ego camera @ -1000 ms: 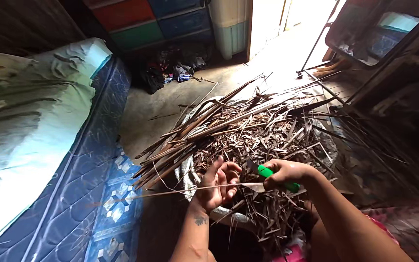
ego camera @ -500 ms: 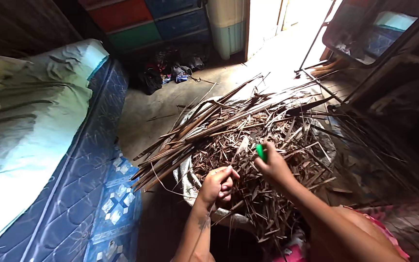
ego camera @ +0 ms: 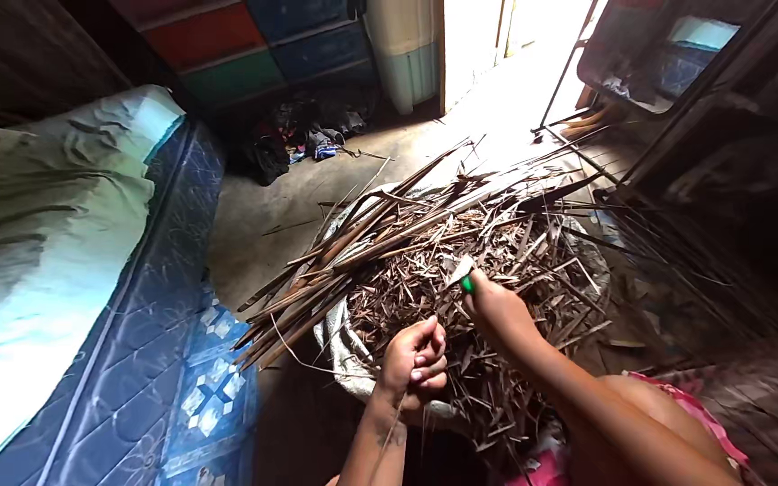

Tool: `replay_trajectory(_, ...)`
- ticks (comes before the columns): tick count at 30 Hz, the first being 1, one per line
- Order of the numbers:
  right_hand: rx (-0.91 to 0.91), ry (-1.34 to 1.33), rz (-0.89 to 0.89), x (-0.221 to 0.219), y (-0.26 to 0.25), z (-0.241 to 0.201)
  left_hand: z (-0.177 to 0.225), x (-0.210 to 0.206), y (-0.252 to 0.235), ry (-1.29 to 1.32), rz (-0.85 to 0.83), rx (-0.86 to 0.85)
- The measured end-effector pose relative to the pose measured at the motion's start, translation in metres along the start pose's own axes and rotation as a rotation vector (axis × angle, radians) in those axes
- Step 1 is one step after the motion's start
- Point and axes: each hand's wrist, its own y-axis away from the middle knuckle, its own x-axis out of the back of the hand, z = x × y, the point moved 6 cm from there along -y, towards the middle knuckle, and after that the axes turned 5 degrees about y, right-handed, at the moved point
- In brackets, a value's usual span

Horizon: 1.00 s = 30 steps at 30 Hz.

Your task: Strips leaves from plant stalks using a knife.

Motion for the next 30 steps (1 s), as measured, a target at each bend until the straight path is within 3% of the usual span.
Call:
replay_trajectory(4, 0.218, -0.028, 0.043, -0.023, 0.029, -0.025, 0.003, -0.005, 0.004, 0.53, -0.192, 0.04)
replay_trajectory(6, 0.144, -0.019, 0.056, -0.013, 0.012, -0.014, -0.002, -0.01, 0.006, 0.681, -0.277, 0.078)
replay_trajectory(10, -0.055, 0.045, 0.029, 0.004, -0.014, 0.01, -0.017, -0.015, 0.001, 0.66, -0.23, 0.147)
replay_trajectory(15, 0.091, 0.022, -0.024, -0.014, 0.01, -0.013, -0.004, -0.007, 0.006, 0.626, -0.211, 0.13)
replay_trajectory(18, -0.157, -0.023, -0.031, 0.0, -0.03, 0.033, -0.01, -0.009, 0.015, 0.643, -0.15, 0.128)
replay_trajectory(20, -0.201, -0.068, 0.013, 0.018, -0.034, 0.044, -0.008, -0.006, 0.017, 0.639, -0.171, 0.129)
replay_trajectory(27, 0.179, -0.133, -0.034, -0.003, 0.008, -0.003, -0.003, -0.002, 0.016, 0.667, -0.25, 0.141)
replay_trajectory(30, 0.309, -0.054, 0.052, -0.016, 0.021, -0.02, -0.003, -0.006, 0.017, 0.676, -0.236, 0.165)
